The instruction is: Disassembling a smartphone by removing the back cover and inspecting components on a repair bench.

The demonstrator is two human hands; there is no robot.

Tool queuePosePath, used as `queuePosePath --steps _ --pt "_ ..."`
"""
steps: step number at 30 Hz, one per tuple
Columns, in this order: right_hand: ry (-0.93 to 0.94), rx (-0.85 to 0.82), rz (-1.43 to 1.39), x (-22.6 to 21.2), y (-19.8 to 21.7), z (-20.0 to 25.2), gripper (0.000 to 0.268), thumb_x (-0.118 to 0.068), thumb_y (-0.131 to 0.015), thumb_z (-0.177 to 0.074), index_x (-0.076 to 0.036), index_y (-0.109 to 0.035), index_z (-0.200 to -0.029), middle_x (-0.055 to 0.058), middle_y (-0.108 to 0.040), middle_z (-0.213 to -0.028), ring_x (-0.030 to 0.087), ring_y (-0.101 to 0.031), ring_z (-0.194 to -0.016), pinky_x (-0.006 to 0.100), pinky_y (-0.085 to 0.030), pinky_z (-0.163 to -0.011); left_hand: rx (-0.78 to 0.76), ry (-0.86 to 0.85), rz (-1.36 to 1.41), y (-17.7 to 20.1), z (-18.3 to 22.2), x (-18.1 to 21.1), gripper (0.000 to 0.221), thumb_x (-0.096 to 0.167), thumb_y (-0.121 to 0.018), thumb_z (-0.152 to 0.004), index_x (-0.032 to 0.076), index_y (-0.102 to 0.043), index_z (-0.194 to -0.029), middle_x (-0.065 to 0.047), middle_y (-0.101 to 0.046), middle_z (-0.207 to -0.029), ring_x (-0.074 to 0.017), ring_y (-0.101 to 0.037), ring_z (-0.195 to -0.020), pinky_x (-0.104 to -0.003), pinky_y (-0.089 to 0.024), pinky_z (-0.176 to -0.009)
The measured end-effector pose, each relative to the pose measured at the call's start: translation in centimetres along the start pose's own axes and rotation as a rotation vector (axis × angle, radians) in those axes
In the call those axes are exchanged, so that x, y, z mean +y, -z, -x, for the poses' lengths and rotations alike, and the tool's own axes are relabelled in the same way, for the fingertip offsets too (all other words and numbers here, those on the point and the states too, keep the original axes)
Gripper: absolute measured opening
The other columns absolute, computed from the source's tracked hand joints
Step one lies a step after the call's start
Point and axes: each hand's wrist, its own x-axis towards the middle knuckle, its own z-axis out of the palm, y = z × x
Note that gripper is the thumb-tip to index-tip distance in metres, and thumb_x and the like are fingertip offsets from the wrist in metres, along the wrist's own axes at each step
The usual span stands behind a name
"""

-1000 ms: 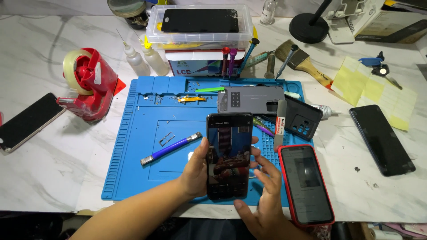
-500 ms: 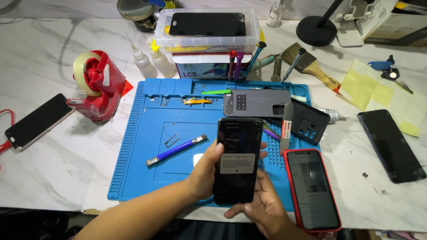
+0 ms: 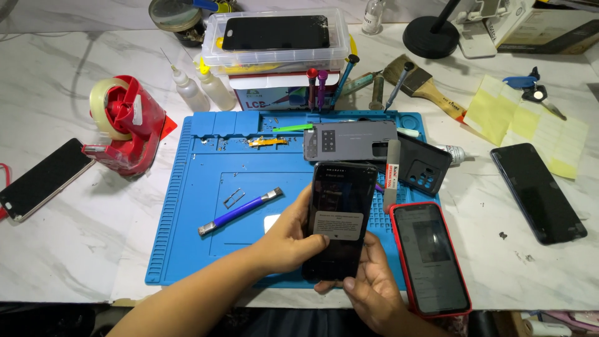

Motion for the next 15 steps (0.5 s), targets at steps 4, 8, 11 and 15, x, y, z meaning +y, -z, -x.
queuePosePath --steps 4,8,11,15 --pt "-0.001 -0.005 0.003 -0.26 -0.19 -0.03 0.065 -0.011 -0.063 -0.095 -0.005 -0.027 -0.149 0.023 -0.044 -0.145 0.039 -0.066 -0.108 0.049 -0.065 -0.081 -0.023 -0.03 0.025 0.2 0.13 -0.26 0.08 0.009 -0.058 -0.091 0.006 -0.018 -0.16 -0.011 -0.056 -0.125 -0.0212 -0.061 -0.108 -0.036 -0.055 -0.093" --pt "-0.012 0.01 0.027 -0.34 -0.31 -0.04 0.069 -0.014 -0.064 -0.094 -0.003 -0.025 -0.15 0.022 -0.047 -0.142 0.037 -0.068 -0.103 0.047 -0.065 -0.078 -0.002 0.036 0.062 0.32 0.21 -0.05 0.085 0.014 -0.06 -0.085 0.011 -0.021 -0.16 -0.009 -0.055 -0.128 -0.0222 -0.059 -0.111 -0.038 -0.053 -0.095" --pt "-0.02 0.018 0.029 -0.3 -0.31 0.03 0.07 -0.016 -0.066 -0.094 -0.004 -0.026 -0.15 0.022 -0.048 -0.14 0.039 -0.069 -0.1 0.046 -0.065 -0.077 0.003 0.039 0.092 0.27 0.21 -0.08 0.082 0.013 -0.058 -0.085 0.012 -0.024 -0.16 -0.009 -0.055 -0.124 -0.0205 -0.059 -0.106 -0.036 -0.053 -0.089" --pt "-0.022 0.019 0.03 -0.47 -0.5 0.04 0.069 -0.015 -0.064 -0.094 -0.003 -0.026 -0.15 0.022 -0.048 -0.138 0.038 -0.066 -0.106 0.046 -0.065 -0.078 0.036 0.027 0.167 0.33 0.19 -0.57 0.073 0.009 -0.053 -0.086 0.009 -0.033 -0.157 -0.006 -0.057 -0.118 -0.0145 -0.057 -0.095 -0.03 -0.051 -0.079"
